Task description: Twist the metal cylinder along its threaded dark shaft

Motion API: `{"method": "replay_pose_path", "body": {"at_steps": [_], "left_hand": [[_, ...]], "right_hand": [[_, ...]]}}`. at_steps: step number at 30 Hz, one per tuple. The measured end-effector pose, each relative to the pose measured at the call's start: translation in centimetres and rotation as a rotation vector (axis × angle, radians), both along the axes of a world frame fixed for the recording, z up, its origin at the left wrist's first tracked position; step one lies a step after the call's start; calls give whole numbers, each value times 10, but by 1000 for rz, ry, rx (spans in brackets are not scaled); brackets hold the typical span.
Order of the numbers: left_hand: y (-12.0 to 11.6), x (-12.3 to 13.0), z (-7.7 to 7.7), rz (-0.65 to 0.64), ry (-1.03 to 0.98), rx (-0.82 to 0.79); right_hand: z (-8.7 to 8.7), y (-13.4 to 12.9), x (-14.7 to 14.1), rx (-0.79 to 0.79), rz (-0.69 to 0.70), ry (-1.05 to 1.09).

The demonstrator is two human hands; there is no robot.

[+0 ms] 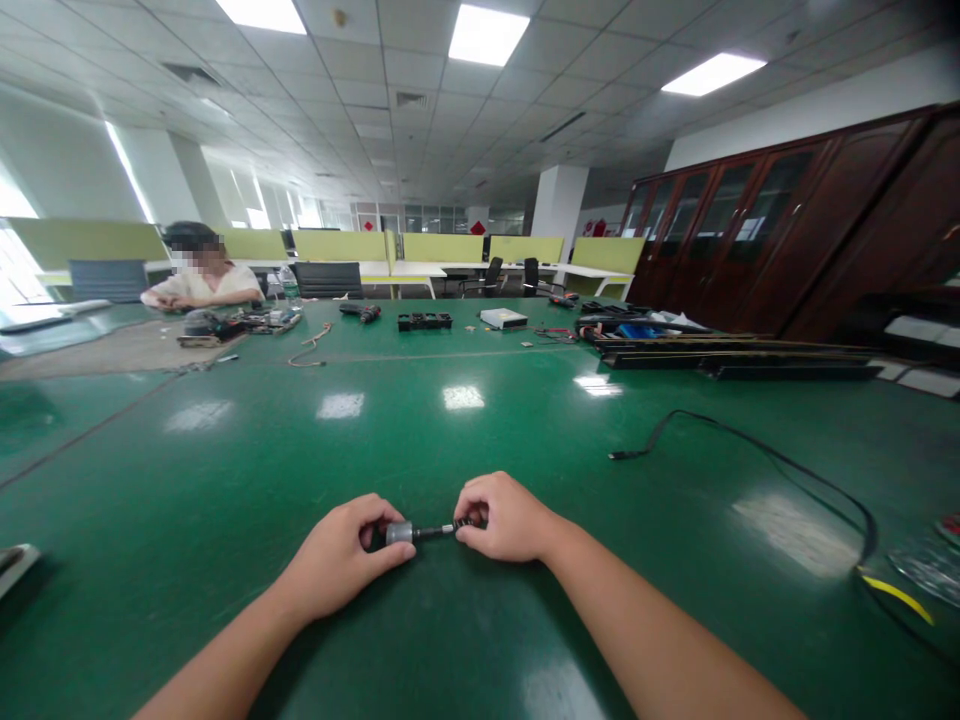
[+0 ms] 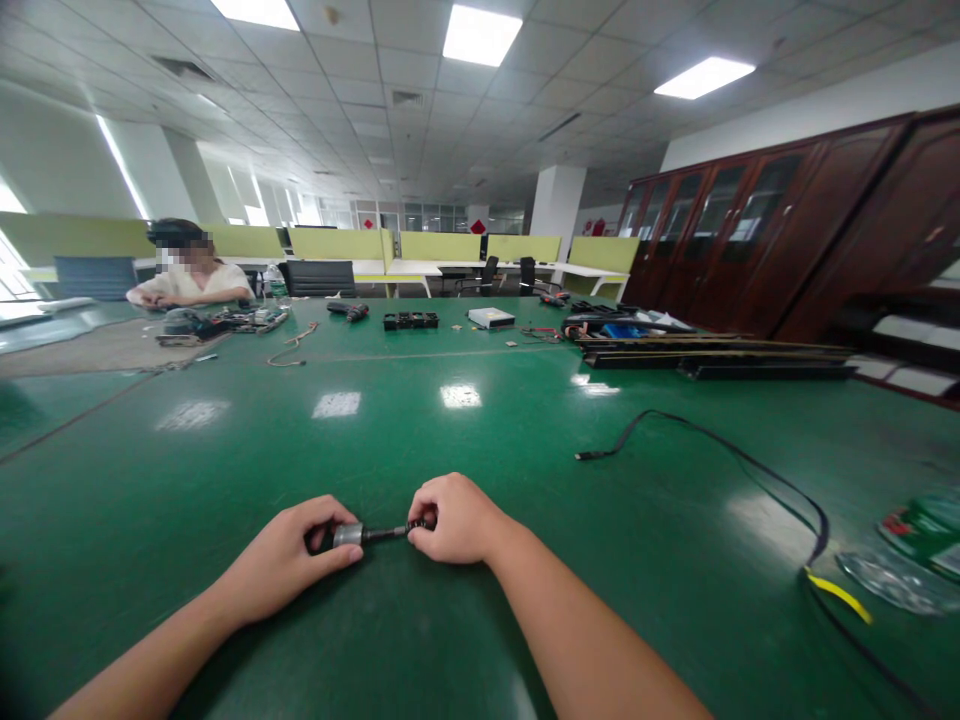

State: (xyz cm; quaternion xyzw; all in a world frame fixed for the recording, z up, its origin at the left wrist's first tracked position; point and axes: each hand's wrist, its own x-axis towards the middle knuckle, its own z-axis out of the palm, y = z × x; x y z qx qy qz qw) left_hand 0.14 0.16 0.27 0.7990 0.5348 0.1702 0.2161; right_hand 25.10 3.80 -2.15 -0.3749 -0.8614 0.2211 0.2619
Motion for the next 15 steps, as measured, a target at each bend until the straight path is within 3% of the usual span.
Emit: {"method": "replay_pose_path", "body": {"at_steps": [8, 15], "left_hand": [[-1, -1, 0, 5, -3, 8], [1, -1, -2, -5, 4, 23]], "right_hand": [[1, 0, 0, 3, 4, -6], [1, -8, -18, 31, 45, -5]]}}
